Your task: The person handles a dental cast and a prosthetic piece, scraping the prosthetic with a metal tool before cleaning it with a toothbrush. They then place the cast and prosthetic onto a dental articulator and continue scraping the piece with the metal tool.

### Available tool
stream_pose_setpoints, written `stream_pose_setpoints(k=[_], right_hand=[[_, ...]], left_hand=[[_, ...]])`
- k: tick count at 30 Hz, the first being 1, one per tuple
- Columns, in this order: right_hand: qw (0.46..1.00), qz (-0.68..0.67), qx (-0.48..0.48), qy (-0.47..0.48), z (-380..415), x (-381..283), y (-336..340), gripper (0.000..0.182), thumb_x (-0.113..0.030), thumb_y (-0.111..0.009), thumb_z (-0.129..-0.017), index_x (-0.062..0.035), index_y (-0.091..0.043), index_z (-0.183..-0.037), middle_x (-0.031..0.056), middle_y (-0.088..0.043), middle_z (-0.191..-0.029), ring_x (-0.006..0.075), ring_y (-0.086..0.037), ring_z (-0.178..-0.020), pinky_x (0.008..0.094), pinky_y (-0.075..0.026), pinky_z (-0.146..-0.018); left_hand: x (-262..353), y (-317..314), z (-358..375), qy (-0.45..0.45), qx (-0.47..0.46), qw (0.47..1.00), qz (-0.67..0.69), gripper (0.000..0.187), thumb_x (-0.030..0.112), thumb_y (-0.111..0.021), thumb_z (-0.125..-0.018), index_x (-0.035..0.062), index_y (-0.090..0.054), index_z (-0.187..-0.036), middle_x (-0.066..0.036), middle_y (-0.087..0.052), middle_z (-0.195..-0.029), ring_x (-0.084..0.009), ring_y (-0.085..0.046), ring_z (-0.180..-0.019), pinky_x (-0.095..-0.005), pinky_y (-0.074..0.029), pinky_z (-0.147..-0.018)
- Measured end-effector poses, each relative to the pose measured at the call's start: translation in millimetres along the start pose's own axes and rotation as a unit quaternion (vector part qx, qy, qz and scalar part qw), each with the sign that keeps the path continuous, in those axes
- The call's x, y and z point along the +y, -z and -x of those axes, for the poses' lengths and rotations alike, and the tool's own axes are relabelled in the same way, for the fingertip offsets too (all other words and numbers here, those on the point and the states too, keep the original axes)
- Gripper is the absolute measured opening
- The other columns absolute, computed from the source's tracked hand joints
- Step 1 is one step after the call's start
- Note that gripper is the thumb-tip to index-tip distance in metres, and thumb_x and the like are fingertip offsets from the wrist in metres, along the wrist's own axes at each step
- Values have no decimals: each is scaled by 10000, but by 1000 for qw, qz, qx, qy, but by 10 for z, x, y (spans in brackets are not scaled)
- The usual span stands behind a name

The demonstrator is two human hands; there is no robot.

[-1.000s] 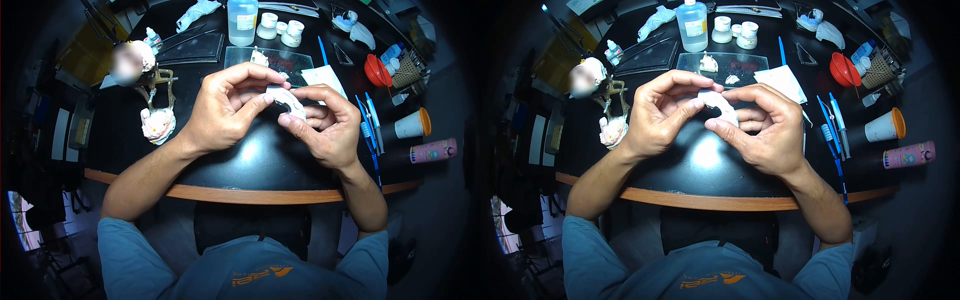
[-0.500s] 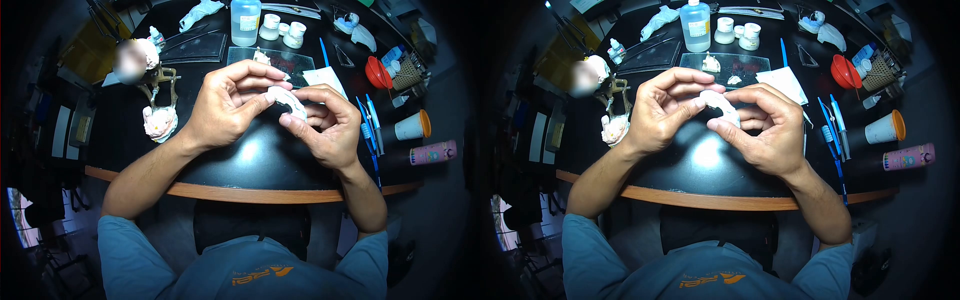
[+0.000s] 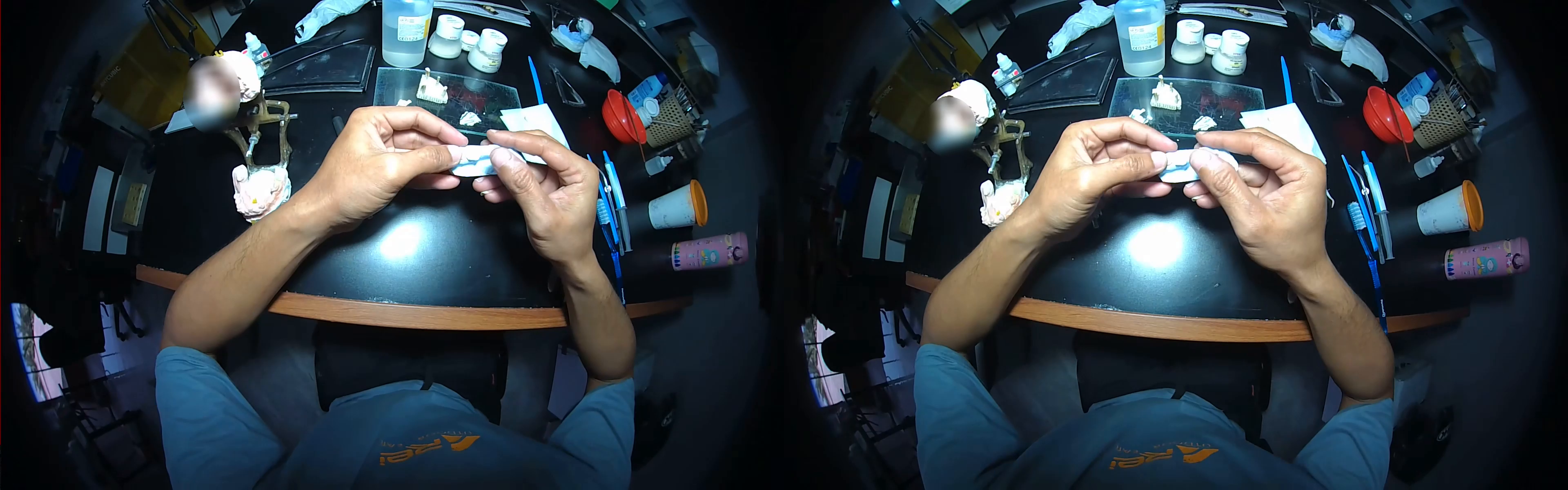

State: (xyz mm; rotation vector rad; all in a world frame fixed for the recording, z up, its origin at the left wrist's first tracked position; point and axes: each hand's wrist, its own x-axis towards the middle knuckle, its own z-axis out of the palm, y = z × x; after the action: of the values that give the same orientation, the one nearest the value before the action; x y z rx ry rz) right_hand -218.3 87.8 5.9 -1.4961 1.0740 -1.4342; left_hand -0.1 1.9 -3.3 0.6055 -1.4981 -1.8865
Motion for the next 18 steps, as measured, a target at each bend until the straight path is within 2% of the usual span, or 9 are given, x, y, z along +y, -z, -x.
stream_pose_setpoints(k=[8, 18], right_hand=[[999, -39, -12, 11, -2, -12, 17, 298, -93, -687, -1046, 98, -690, -1274, 181, -728, -1082, 244, -796, -898, 277, -686, -748], [999, -38, 0, -7, -25, -17, 48, 327, -150, -668, -1064, 81, -688, -1296, 187, -749, -1062, 246, -799, -883, 283, -685, -738]], left_hand=[[43, 9, 6, 20, -4, 1000, 22, 275, 65, -691, -1016, -77, -696, -1251, -184, -748, -1130, -191, -777, -986, -262, -671, -877], [76, 37, 14, 26, -20, 998, 56, 321, 83, -645, -1004, -90, -699, -1269, -205, -749, -1158, -229, -773, -1028, -315, -659, -941]])
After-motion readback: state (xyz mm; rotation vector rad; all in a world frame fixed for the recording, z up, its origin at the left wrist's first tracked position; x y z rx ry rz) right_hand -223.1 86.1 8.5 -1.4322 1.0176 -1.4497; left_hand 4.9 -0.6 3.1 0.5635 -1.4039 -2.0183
